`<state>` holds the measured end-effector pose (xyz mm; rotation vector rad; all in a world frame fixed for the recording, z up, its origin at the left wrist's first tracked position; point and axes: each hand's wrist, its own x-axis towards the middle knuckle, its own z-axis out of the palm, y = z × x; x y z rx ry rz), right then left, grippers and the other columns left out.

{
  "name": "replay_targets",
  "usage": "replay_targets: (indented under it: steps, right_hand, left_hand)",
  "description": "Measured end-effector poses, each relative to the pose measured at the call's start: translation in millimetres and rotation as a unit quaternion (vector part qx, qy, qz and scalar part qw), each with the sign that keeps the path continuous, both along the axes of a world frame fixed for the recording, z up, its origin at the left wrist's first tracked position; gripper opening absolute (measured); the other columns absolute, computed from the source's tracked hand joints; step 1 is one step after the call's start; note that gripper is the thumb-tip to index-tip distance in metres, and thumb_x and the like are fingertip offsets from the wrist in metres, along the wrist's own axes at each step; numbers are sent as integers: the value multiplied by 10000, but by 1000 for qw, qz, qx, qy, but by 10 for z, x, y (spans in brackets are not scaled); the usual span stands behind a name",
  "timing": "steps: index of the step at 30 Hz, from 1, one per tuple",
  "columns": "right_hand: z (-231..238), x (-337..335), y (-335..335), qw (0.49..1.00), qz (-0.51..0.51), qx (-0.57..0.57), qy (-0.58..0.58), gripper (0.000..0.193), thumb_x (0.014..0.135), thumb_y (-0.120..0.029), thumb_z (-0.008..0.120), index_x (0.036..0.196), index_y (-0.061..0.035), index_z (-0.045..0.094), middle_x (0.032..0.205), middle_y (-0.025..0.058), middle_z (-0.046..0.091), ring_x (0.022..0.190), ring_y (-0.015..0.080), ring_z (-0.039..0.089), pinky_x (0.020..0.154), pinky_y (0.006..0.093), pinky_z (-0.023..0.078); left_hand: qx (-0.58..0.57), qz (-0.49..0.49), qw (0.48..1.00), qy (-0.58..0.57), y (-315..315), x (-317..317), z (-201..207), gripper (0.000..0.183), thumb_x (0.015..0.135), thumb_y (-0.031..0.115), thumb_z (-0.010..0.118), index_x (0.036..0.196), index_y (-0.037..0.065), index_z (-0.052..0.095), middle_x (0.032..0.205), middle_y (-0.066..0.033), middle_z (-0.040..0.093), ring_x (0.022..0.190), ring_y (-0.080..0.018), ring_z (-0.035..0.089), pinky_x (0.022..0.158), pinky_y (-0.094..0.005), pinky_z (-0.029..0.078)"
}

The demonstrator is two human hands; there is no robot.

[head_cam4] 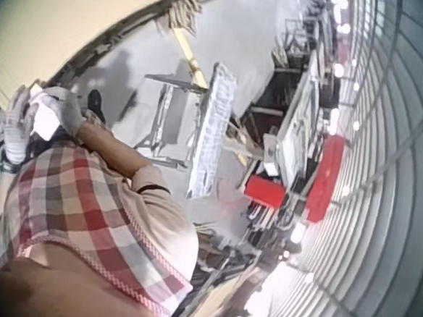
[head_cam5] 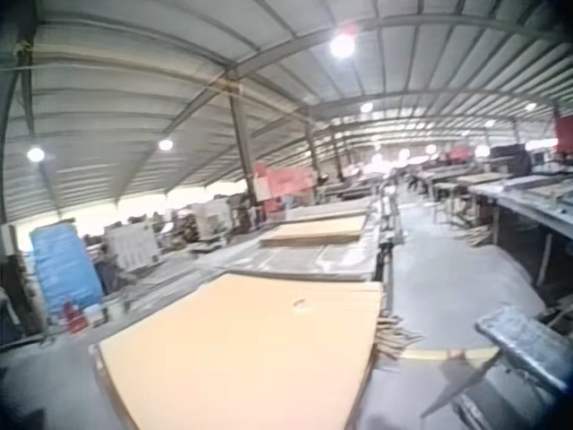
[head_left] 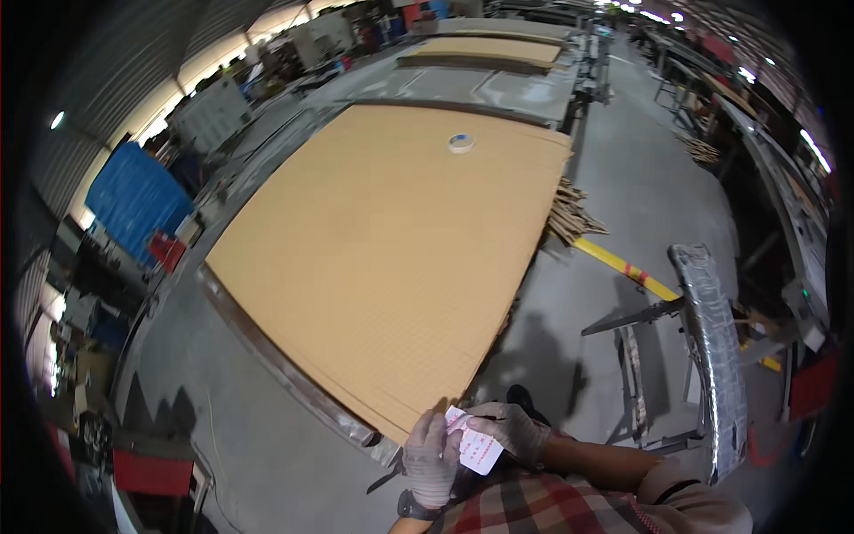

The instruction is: Cutting cardboard sheets into strips and applying product labels to packaging materials.

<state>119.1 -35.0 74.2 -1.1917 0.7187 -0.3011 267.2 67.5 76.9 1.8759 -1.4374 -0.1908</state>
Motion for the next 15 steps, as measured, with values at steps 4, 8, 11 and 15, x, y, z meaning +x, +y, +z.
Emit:
replay_targets:
  steps: [4,8,11,15]
  right_hand:
    - [101,99,9,990,13,123,-67,360,896,-156,598,1214,6,555,1043,88,625,947,129,587,830,267,465]
    - [-79,55,-224,993,93,62,-31,382,884,-128,610,1220,39,536,1077,108,622,1001,140,578,870,281,455]
    - [-185,-63,-418,997,77,26,-10,307,889,-125,590,1141,48,566,986,90,638,910,145,605,813,276,475]
    - [-239,-257,-614,992,40,118,25,227,884,-148,584,1024,31,597,945,82,641,856,142,612,782,271,484]
  left_hand:
    - [-16,124,939,319,88,127,-3,257,858,215,675,966,-19,668,805,-46,662,657,-116,563,609,-267,472]
    - [48,139,839,525,-5,488,265,269,835,219,709,971,-10,672,764,-1,645,663,-68,553,597,-222,464]
    - [19,188,921,340,-27,1034,13,263,822,231,722,915,-6,655,730,-17,635,645,-75,554,586,-233,464]
    - [101,191,909,357,-142,1482,-123,229,795,172,740,861,-13,624,757,-39,647,673,-88,565,614,-243,475]
